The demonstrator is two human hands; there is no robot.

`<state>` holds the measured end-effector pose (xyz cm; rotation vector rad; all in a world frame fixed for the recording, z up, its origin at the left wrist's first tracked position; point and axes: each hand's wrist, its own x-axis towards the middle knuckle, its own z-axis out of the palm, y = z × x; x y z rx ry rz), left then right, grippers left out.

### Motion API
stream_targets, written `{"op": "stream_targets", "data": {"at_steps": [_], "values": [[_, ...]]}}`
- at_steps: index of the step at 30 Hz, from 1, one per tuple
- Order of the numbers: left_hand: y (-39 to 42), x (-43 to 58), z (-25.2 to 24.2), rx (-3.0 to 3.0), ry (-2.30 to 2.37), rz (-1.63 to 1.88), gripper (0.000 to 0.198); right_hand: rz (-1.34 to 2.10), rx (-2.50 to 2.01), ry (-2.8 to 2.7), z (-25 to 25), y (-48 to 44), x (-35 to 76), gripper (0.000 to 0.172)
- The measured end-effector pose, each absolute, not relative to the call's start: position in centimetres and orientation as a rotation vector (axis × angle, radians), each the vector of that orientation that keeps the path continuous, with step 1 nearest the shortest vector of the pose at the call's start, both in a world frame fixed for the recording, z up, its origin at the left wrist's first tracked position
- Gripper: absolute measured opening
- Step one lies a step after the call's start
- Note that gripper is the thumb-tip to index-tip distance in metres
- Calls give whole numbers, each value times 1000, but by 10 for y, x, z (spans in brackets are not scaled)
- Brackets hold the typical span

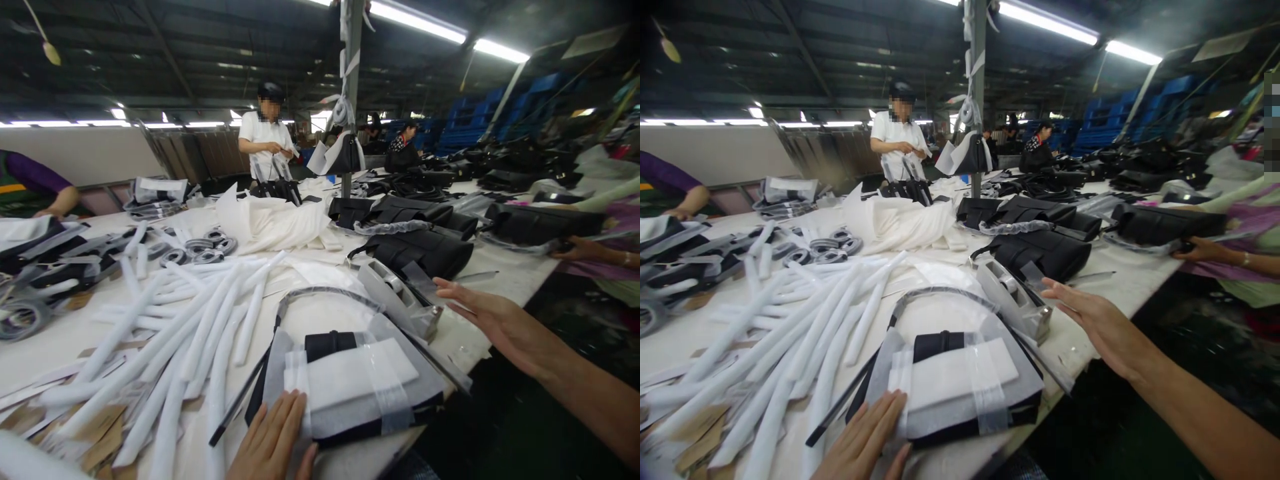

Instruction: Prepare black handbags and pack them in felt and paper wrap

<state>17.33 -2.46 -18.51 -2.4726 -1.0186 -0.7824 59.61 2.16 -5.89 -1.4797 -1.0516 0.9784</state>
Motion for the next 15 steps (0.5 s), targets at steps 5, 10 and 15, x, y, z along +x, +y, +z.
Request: {"op": "stream_targets", "data": {"at_steps": [5, 10, 15], "values": [[-23, 171, -188, -2465, -975, -769, 53, 1082, -1538, -918, -80, -8, 605, 37], [-24, 171, -190, -2453, -993, -752, 58, 1139, -1599, -804, -116, -14, 621, 39], [-25, 172, -186, -2455, -1002, -773, 58, 950, -1787, -1033, -133, 1, 631, 45]]}}
